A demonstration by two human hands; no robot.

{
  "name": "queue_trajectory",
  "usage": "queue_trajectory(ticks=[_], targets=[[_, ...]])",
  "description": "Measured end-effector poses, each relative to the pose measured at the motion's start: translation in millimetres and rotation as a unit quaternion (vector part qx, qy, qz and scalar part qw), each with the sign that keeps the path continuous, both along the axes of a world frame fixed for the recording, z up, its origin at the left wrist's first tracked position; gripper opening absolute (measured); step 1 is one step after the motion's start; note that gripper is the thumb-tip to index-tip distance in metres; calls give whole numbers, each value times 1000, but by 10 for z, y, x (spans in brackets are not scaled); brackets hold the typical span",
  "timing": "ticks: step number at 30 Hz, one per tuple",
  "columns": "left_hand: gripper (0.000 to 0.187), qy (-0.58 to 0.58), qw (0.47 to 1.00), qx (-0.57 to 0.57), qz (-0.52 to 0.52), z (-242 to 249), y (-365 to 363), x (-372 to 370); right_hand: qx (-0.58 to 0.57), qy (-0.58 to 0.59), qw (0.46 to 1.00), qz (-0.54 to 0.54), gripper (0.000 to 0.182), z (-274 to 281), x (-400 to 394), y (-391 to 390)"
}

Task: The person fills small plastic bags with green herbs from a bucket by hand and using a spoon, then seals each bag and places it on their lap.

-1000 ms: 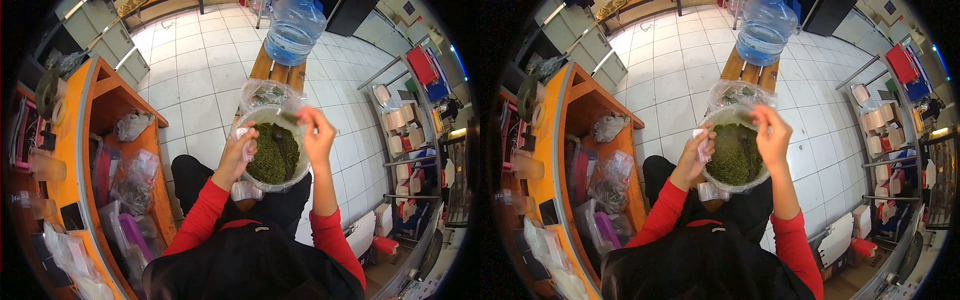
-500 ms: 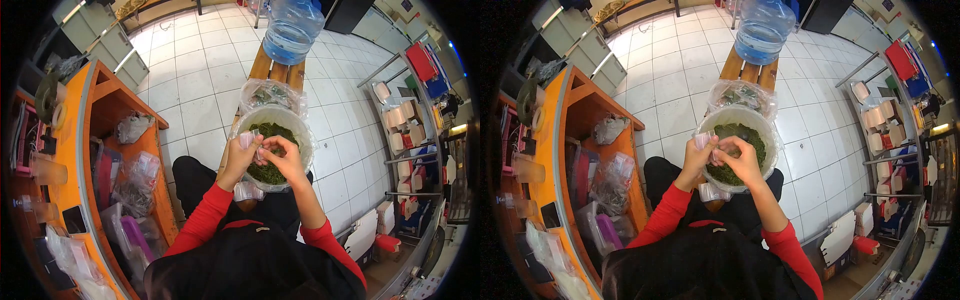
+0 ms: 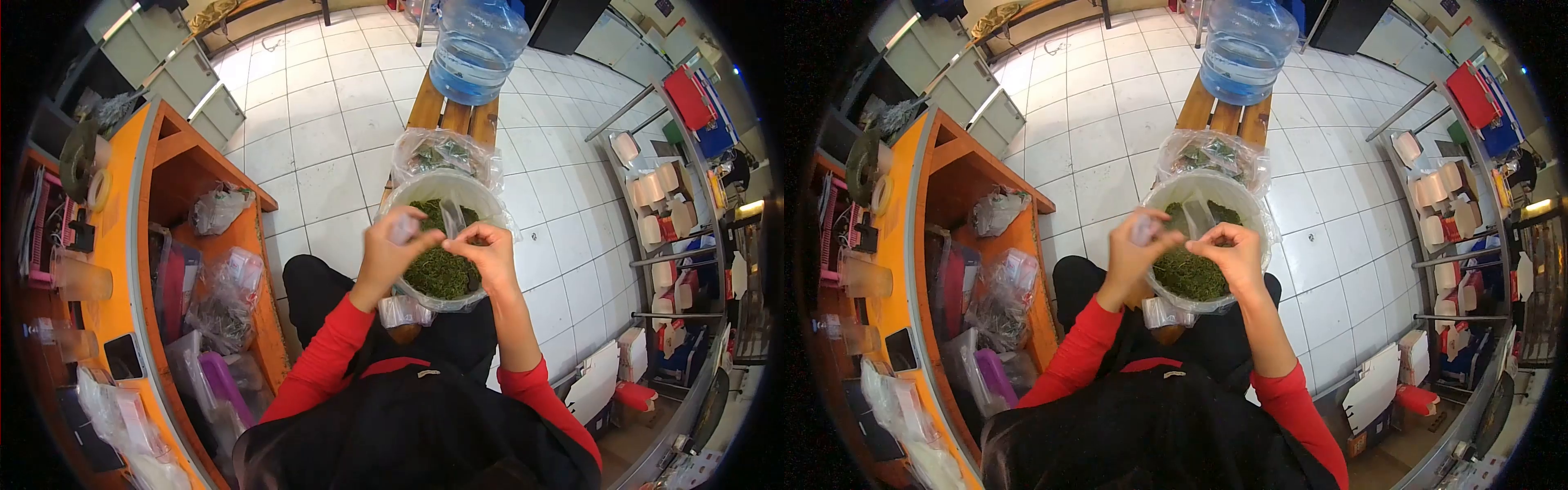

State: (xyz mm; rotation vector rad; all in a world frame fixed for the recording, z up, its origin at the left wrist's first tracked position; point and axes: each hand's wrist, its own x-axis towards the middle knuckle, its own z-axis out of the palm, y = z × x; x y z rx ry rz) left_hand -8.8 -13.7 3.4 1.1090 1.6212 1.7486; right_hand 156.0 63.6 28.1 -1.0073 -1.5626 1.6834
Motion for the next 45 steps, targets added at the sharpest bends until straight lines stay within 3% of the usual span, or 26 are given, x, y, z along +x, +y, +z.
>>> queue_trajectory(ticks=[2, 3, 7, 10, 14, 15, 17, 20, 24, 25, 27, 28, 30, 31, 32, 34, 36, 37, 38, 40, 41, 44, 45], targets=[[24, 7, 994, 8, -106, 84, -19, 103, 3, -43, 998, 34, 8, 4, -27, -55], [17, -55, 991, -28, -122, 117, -25, 128, 7, -65, 997, 50, 8, 12, -35, -67], [12, 60, 991, -77, -91, 73, -26, 66, -3, -60, 997, 42, 7, 57, -97, -148], [14, 148, 983, -53, -99, 178, -35, 47, 204, -147, 963, 96, 8, 47, -101, -168], [26, 146, 957, -110, -225, 169, -48, -103, 303, -122, 928, 181, 11, 24, -28, -90], [28, 133, 944, -139, -266, 154, -46, -127, 314, -135, 926, 163, 12, 41, -24, -106], [28, 145, 953, -143, -224, 150, -64, -36, 334, -160, 920, 128, 14, 84, -4, -154], [27, 168, 957, -164, -172, 218, -117, -2, 512, -187, 836, -67, 14, 58, -64, -185], [15, 179, 968, -133, -116, 149, -27, 89, 443, -195, 872, -75, 20, 174, -96, -126], [11, 126, 980, -121, -95, 41, 21, 81, 403, -157, 900, -50, 22, 220, -126, -128], [11, 22, 994, -91, -57, -90, 172, 45, 435, -208, 873, -76, 22, 278, -122, -72], [14, 62, 997, -11, -42, -67, 244, 38, 452, -233, 856, -90, 22, 309, -115, -13], [21, 137, 980, 145, -8, 62, 311, 51, 386, -240, 889, -58, 20, 326, -51, 112], [27, 193, 966, 155, -73, 234, 292, 37, 363, -218, 904, -58, 21, 284, -49, 148], [29, 173, 970, 119, -122, 267, 276, 38, 340, -194, 918, -58, 21, 231, -44, 191], [34, 129, 966, 46, -221, 310, 226, 59, 130, -89, 987, -13, 20, 226, -32, 257], [38, 150, 972, 14, -180, 311, 204, 68, -60, -22, 998, 25, 21, 287, -17, 301], [37, 146, 977, -7, -157, 221, 195, 46, -123, -23, 986, 106, 17, 223, 40, 406], [36, 142, 980, -29, -133, 134, 188, 19, -73, -31, 991, 110, 15, 137, 13, 457], [35, 18, 996, -12, -81, 3, 232, -64, 27, -49, 992, 114, 12, -87, -35, 576], [34, -45, 998, -4, -53, -54, 231, -102, 284, -185, 929, 151, 11, -269, -3, 682], [31, -51, 999, 8, -6, -159, 172, -270, 423, -454, 724, 303, 25, -566, 157, 752], [31, -55, 998, 1, 7, -160, 151, -300, 434, -454, 710, 319, 27, -621, 164, 773]])
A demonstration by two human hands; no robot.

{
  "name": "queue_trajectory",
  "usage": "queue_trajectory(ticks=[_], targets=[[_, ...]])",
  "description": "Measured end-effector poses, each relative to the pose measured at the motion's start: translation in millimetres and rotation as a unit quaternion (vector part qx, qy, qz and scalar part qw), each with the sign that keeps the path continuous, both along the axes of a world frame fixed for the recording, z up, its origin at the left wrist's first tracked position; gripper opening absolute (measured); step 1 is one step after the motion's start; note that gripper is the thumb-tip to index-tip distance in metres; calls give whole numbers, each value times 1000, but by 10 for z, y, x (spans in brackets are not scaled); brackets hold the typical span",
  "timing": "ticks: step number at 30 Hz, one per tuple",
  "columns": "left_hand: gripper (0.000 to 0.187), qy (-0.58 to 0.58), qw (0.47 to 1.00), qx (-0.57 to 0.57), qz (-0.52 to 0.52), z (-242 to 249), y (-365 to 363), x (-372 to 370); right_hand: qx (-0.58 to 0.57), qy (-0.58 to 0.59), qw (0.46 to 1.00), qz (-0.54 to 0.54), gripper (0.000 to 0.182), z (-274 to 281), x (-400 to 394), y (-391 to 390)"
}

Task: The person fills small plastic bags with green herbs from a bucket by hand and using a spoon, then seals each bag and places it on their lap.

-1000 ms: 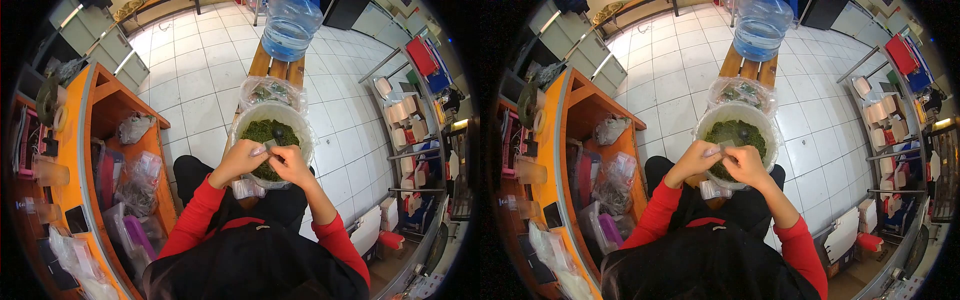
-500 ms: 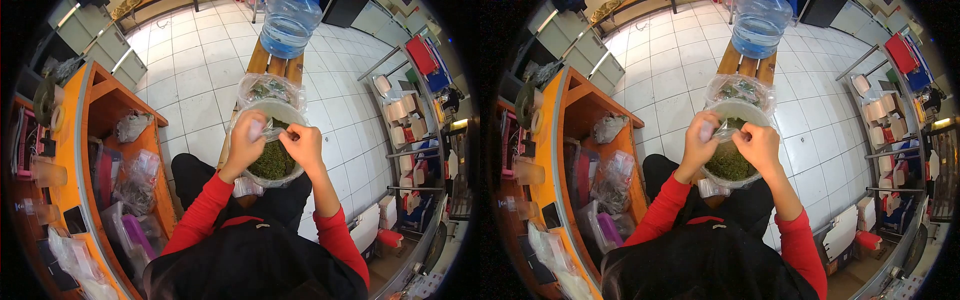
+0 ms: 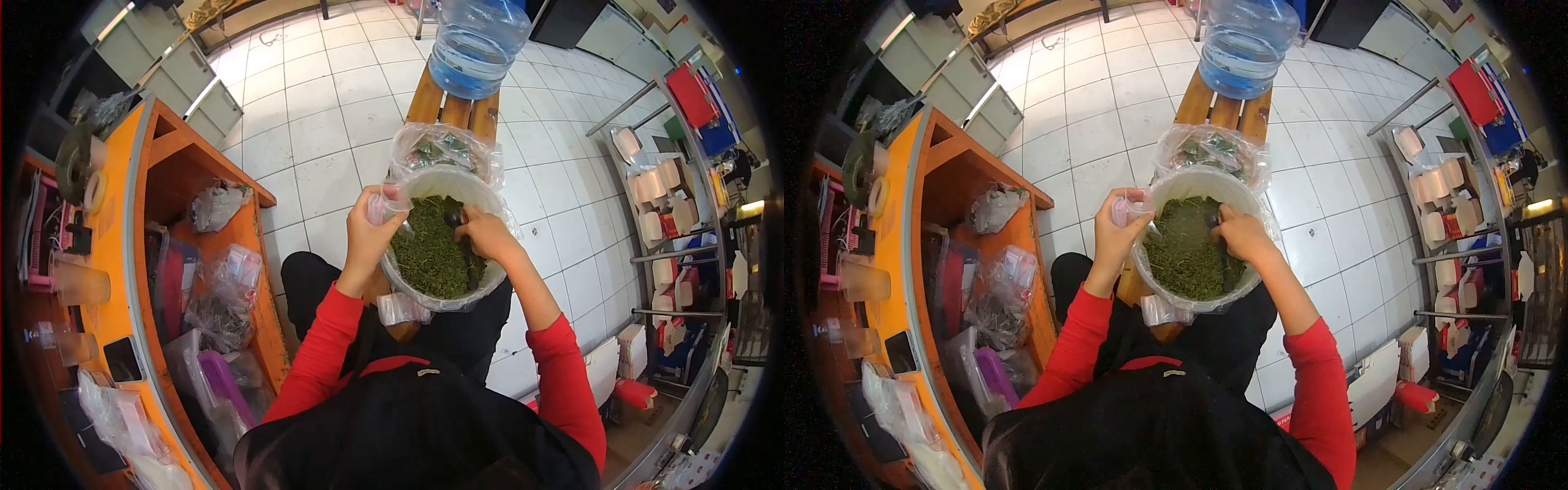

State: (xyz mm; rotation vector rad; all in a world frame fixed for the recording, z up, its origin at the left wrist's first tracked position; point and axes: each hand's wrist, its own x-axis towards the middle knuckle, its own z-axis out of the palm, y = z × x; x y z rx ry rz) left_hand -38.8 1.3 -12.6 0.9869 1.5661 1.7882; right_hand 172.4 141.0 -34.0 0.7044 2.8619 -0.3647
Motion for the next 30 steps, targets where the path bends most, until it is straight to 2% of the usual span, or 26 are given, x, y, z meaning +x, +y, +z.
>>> queue_trajectory(ticks=[2, 5, 8, 11, 14, 17, 18, 21, 24, 28, 30], targets=[[31, -36, 999, -10, -13, 11, -72, -57, 12, -21, 999, 41, 31, -113, 15, 44], [33, -65, 998, 3, -12, -10, -109, -97, 26, 18, 991, 126, 31, -61, 23, 83], [38, -75, 997, -1, -17, 24, -130, -102, 11, 43, 989, 141, 30, -45, 42, 89], [43, -82, 996, -1, -29, 32, -141, -103, -131, 141, 981, 31, 25, 63, 11, 85], [45, -95, 994, 17, -43, -11, -105, -57, -165, 285, 942, -59, 11, -53, -50, 71], [44, -84, 995, 20, -53, -28, -68, 7, -225, 262, 933, -96, 6, -174, -81, -109], [43, -76, 995, 17, -55, -30, -63, 24, -183, 257, 946, -74, 5, -150, -94, -146], [34, -68, 995, 27, -64, -38, -49, 97, -320, 268, 872, -256, 8, -19, -99, -167], [27, 4, 996, -24, -81, -161, 14, 218, -339, 257, 870, -249, 12, -161, -99, -161], [27, 115, 989, -75, -63, -174, 83, 361, -489, 288, 752, -336, 18, -41, -11, 44], [23, 131, 983, -120, -53, -151, 99, 397, -503, 337, 711, -357, 17, 136, 90, 148]])
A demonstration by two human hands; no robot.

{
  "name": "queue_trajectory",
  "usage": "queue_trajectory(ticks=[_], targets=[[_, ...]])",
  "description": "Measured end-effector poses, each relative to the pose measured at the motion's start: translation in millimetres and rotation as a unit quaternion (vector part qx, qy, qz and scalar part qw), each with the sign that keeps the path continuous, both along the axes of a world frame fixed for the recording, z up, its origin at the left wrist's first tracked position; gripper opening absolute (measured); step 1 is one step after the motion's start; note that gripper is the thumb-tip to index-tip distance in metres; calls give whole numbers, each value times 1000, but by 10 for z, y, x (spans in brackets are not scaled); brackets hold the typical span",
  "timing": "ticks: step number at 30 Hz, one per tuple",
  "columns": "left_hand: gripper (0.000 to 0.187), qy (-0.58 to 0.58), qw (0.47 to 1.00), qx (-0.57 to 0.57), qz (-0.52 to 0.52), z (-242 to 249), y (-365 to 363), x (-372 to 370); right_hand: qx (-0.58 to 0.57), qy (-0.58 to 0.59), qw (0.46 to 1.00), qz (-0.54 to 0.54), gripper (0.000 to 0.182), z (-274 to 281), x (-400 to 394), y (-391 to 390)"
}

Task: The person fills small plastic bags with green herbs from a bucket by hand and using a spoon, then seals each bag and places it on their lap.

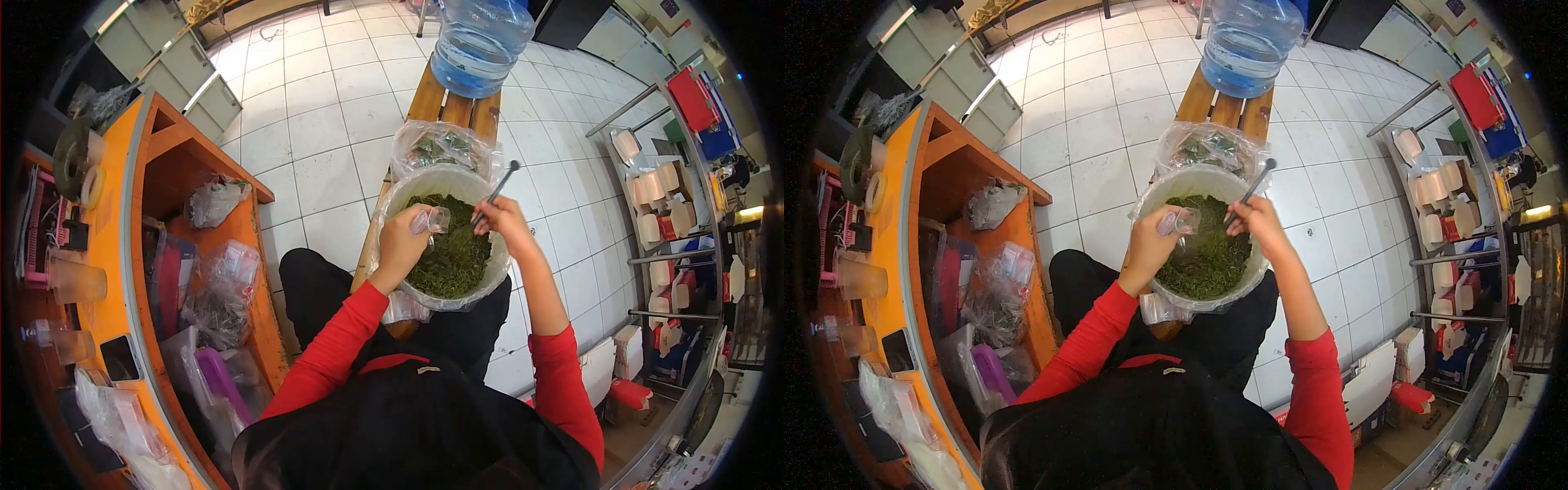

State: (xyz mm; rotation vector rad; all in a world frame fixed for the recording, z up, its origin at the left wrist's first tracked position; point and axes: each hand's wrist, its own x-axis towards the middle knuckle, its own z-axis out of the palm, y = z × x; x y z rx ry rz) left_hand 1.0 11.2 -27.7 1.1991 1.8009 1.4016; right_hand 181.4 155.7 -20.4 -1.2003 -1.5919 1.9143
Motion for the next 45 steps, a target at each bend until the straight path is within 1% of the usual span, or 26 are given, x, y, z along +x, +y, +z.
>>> queue_trajectory(ticks=[1, 2, 3, 5, 6, 7, 8, 9, 10, 11, 13, 16, 19, 20, 23, 24, 27, 28, 31, 34, 36, 37, 38, 40, 43, 45], targets=[[21, 10, 1000, -22, 7, 9, 5, 11, -10, 22, 999, -24, 17, 145, 9, 4], [22, 12, 1000, -19, 6, -12, 16, 19, 13, 43, 997, -64, 17, 281, -2, -18], [24, 14, 1000, -17, 4, -58, 30, 33, 107, 56, 988, -100, 17, 367, -32, -61], [27, -10, 1000, -3, -10, -135, 61, 60, 292, 79, 938, -169, 18, 498, -125, -196], [30, -35, 999, 8, -22, -166, 74, 74, 353, 87, 914, -181, 7, 599, -191, -318], [33, -60, 997, 19, -33, -197, 90, 84, 455, 85, 873, -154, 5, 582, -227, -398], [35, -99, 993, 41, -41, -235, 110, 102, 552, 82, 821, -124, 8, 554, -257, -464], [38, -138, 987, 63, -48, -245, 125, 126, 641, 77, 758, -92, 13, 523, -258, -515], [41, -177, 979, 84, -55, -256, 135, 137, 714, 62, 696, -37, 27, 497, -245, -555], [42, -141, 986, 73, -44, -270, 133, 137, 735, 52, 676, 12, 30, 490, -221, -616], [46, -70, 996, 48, -24, -206, 117, 135, 762, 53, 644, 38, 33, 419, -218, -669], [49, -104, 992, 75, -20, -241, 122, 134, 767, 70, 638, 7, 37, 346, -120, -609], [50, -66, 993, 101, -7, -199, 109, 120, 688, -2, 725, 31, 42, 224, 14, -539], [50, -59, 994, 96, 1, -173, 100, 115, 592, -84, 797, 85, 46, 205, 72, -542], [50, -29, 995, 98, 15, -110, 81, 110, 528, -48, 844, 78, 47, 292, -29, -604], [49, -11, 993, 114, 15, -93, 88, 102, 481, 0, 875, 60, 39, 341, -82, -654], [51, 0, 984, 177, 33, -9, 58, 132, 498, 10, 864, 73, 28, 338, -184, -668], [53, -2, 978, 205, 41, 52, 64, 139, 519, 7, 853, 50, 20, 347, -228, -666], [42, -110, 969, 218, 33, 231, 33, 150, 516, -15, 855, 49, 15, 416, -249, -622], [28, -303, 936, 173, -46, 199, -36, 43, 353, 56, 933, -33, 12, 424, -294, -660], [21, -342, 937, 75, 5, 275, -113, -14, 205, 133, 964, -109, 10, 532, -368, -762], [19, -351, 934, 59, 17, 297, -132, -17, 128, 170, 966, -145, 9, 580, -388, -796], [18, -360, 932, 43, 29, 320, -150, -21, 124, 166, 968, -140, 9, 533, -376, -792], [17, -358, 931, 75, 25, 324, -168, -19, 117, 159, 972, -129, 9, 433, -368, -785], [12, -315, 942, 118, 17, 415, -191, 31, 268, 114, 946, -142, 8, 445, -373, -823], [11, -279, 951, 135, 16, 358, -177, 21, 286, 100, 945, -126, 8, 490, -385, -837]])
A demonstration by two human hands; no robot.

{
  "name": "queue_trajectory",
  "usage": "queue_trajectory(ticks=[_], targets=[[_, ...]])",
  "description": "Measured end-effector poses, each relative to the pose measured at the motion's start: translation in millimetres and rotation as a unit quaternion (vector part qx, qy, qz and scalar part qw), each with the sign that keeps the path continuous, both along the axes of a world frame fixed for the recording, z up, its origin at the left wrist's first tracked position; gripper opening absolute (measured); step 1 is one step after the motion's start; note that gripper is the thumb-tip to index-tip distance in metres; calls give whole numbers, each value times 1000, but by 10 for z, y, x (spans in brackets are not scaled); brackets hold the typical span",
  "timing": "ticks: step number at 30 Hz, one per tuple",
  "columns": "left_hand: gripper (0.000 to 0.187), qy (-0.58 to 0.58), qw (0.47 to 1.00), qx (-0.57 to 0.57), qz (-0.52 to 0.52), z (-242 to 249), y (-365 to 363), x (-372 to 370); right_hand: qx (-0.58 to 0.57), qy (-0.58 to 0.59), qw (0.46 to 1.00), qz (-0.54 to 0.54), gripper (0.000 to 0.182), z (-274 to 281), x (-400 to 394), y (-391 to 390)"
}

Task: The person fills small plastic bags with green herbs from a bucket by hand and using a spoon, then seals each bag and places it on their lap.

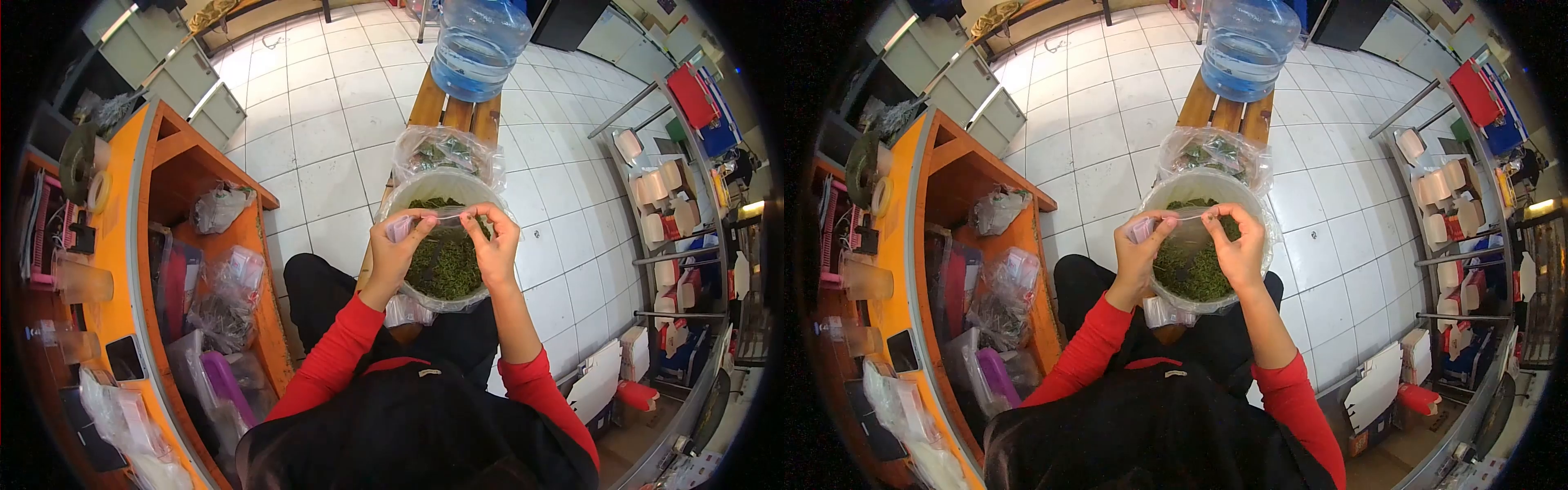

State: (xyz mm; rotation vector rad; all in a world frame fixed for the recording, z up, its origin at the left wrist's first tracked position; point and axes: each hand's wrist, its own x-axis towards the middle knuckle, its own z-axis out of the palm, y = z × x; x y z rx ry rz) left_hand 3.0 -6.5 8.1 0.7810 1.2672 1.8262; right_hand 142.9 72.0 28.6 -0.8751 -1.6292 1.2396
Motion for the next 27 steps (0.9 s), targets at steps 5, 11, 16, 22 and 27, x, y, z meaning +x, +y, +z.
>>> queue_trajectory(ticks=[5, 11, 16, 22, 27], targets=[[10, 114, 992, 12, 50, -42, -15, 34, -13, -18, 998, 60, 9, 67, -45, -53], [10, 103, 993, 59, 20, -40, -14, 89, -62, 9, 996, 67, 8, -38, -47, -44], [10, 169, 984, 62, -7, 27, -31, -5, -60, 19, 997, 53, 6, -36, -51, -42], [10, 144, 988, 43, 27, -28, -15, 44, 97, -47, 993, 49, 3, -18, -61, -78], [11, 39, 998, 15, -57, -15, -13, -66, -80, -19, 993, 83, 9, 177, -21, -1]])
